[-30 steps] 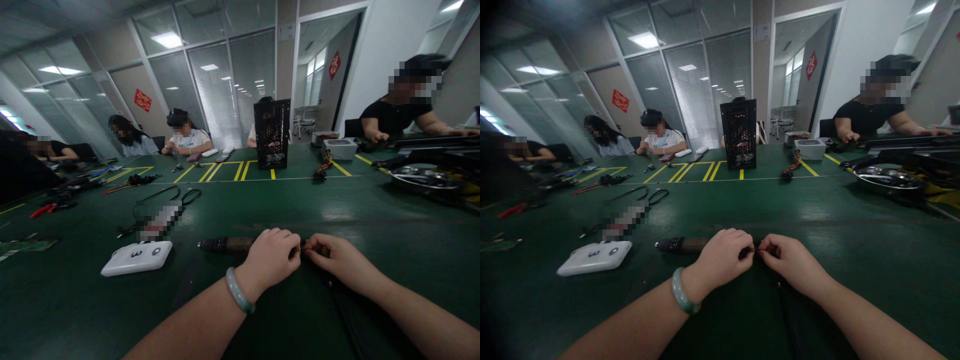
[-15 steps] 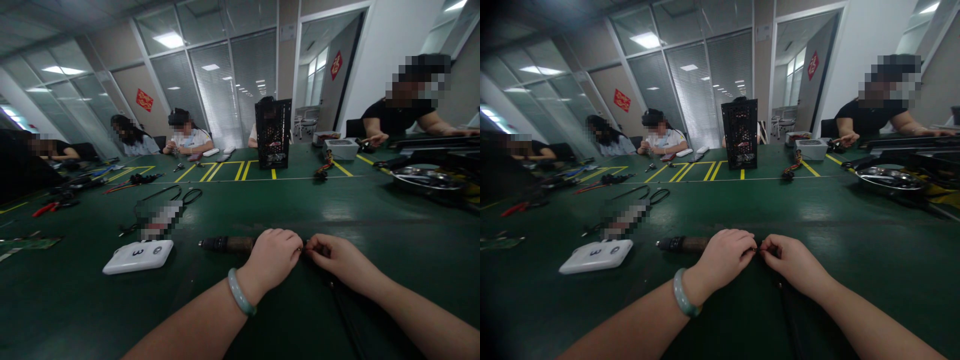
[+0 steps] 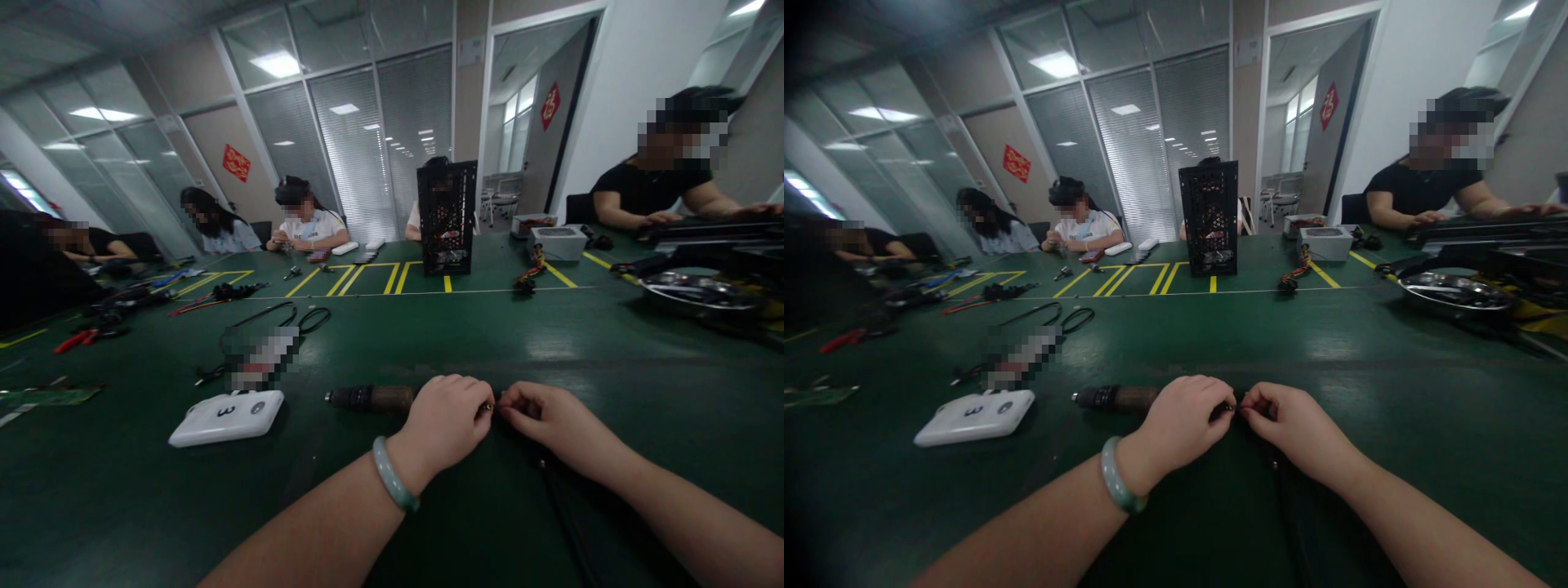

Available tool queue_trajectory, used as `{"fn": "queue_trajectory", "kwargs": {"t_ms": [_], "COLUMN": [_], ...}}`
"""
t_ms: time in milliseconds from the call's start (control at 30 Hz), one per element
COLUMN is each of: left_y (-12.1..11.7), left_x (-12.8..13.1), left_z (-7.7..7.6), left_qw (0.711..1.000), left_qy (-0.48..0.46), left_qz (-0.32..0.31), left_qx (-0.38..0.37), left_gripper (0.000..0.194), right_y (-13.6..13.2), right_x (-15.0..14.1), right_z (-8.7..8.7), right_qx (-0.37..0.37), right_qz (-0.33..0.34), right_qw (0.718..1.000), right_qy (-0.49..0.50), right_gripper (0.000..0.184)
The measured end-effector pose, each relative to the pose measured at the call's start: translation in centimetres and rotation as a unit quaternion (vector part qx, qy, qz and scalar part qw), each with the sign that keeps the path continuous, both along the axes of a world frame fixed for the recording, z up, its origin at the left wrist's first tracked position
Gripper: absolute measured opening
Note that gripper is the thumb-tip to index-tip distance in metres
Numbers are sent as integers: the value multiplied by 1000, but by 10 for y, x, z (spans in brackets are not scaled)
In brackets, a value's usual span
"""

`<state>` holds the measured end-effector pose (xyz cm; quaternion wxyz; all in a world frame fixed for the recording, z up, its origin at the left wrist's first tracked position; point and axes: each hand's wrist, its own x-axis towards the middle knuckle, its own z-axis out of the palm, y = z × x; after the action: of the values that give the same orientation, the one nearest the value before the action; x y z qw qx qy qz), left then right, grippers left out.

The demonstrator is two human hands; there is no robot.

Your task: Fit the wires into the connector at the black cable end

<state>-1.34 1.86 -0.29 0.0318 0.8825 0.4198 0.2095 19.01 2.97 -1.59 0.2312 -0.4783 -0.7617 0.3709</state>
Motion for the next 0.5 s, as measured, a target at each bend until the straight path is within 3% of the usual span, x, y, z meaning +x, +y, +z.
{"fn": "queue_trajectory", "kwargs": {"t_ms": [500], "left_y": [-1], "left_x": [-2], "left_z": [3], "left_qw": [1000], "left_qy": [6], "left_qz": [-10], "left_qx": [-6], "left_gripper": [6], "right_y": [-3], "right_x": [2], "right_z": [2], "right_qx": [23], "right_qz": [2], "right_qw": [999], "right_qy": [-36], "right_gripper": [12]}}
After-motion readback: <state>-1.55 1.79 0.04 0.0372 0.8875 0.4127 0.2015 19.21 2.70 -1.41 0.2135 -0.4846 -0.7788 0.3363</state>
